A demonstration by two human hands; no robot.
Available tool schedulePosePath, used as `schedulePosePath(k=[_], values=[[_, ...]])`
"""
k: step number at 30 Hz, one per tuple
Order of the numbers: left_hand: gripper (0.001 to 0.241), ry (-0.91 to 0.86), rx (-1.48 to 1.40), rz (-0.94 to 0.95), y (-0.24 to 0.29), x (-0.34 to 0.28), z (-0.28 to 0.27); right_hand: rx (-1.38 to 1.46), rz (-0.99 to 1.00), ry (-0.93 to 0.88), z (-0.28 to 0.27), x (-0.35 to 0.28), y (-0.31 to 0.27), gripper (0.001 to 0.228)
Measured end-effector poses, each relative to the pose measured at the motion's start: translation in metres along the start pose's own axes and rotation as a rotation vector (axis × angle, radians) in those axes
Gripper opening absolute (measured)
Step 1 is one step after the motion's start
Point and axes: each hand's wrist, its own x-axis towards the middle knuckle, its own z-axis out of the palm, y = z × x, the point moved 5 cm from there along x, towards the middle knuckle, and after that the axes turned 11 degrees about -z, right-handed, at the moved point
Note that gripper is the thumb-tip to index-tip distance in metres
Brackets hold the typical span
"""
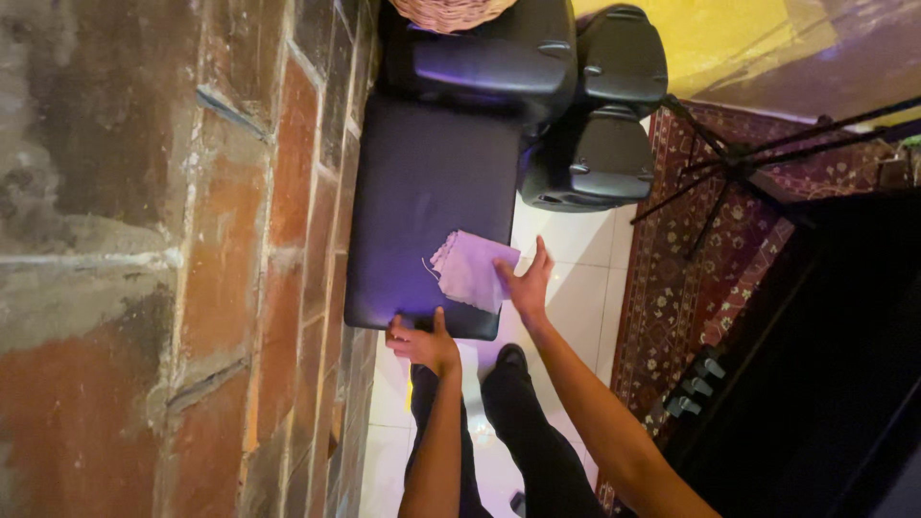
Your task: The person wipes a stool, a music stand, a sound mixer, and a neon wall sign using a cloth.
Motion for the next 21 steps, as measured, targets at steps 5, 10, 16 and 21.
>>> schedulePosePath(k=[5, 10, 16, 21], values=[[0.108, -0.043, -0.284, -0.156, -0.021, 0.001, 0.017, 0.597, 0.754, -0.334, 0.037, -0.01, 0.045, 0.08], [0.111, -0.139, -0.694, -0.078, -0.041, 0.001, 0.039, 0.692, 0.723, -0.412, 0.035, -0.001, 0.031, 0.068], [0.114, -0.144, -0.347, -0.151, -0.044, 0.003, 0.037, 0.877, 0.545, -0.485, 0.06, 0.01, 0.013, 0.057], [0.114, -0.111, -0.277, -0.007, -0.042, 0.003, 0.037, 0.679, 0.681, -0.252, 0.048, 0.018, 0.03, 0.052]])
